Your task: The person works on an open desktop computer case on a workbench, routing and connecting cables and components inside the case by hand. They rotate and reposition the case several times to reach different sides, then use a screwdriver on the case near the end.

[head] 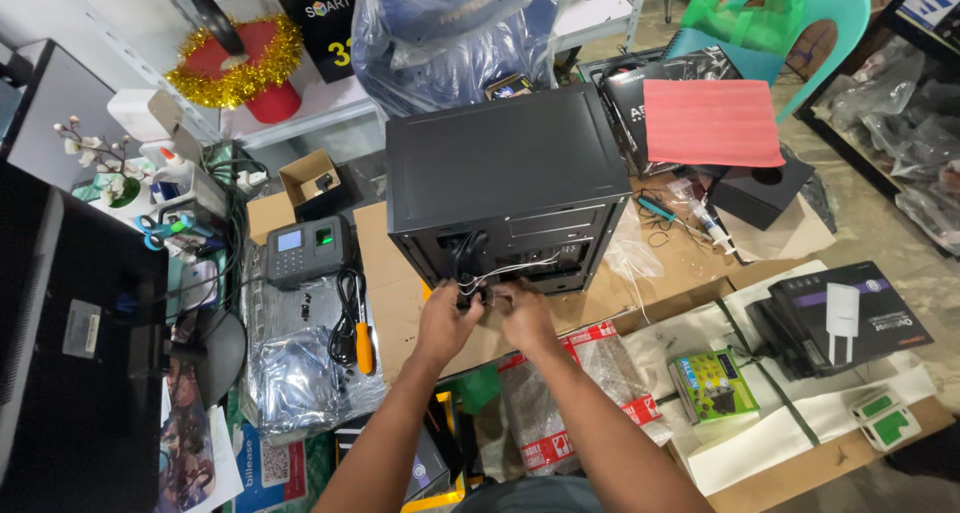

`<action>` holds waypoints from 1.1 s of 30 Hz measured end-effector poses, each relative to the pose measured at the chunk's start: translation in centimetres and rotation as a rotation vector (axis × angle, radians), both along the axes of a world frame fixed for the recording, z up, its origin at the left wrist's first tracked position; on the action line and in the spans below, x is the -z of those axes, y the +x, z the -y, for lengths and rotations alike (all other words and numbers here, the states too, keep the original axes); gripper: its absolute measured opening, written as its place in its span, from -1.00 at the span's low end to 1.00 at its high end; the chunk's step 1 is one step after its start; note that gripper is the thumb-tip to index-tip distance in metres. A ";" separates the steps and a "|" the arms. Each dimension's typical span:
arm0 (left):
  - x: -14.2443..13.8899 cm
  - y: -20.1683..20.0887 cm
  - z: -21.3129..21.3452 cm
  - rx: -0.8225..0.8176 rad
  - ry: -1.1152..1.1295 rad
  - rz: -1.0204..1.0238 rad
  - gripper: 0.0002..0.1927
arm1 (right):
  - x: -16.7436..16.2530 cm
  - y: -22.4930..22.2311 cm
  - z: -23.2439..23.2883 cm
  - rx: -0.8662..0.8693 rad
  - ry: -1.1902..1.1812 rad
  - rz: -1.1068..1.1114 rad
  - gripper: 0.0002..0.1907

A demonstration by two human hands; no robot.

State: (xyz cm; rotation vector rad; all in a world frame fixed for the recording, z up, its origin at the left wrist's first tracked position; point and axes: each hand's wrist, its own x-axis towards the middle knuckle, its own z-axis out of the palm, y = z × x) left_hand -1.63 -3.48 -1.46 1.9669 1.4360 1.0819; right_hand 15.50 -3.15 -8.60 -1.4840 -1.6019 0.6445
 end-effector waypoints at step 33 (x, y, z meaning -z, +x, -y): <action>3.4 1.7 0.5 -0.084 0.058 0.077 -0.56 | -0.4 -0.4 0.1 0.133 -0.343 -0.757 -0.80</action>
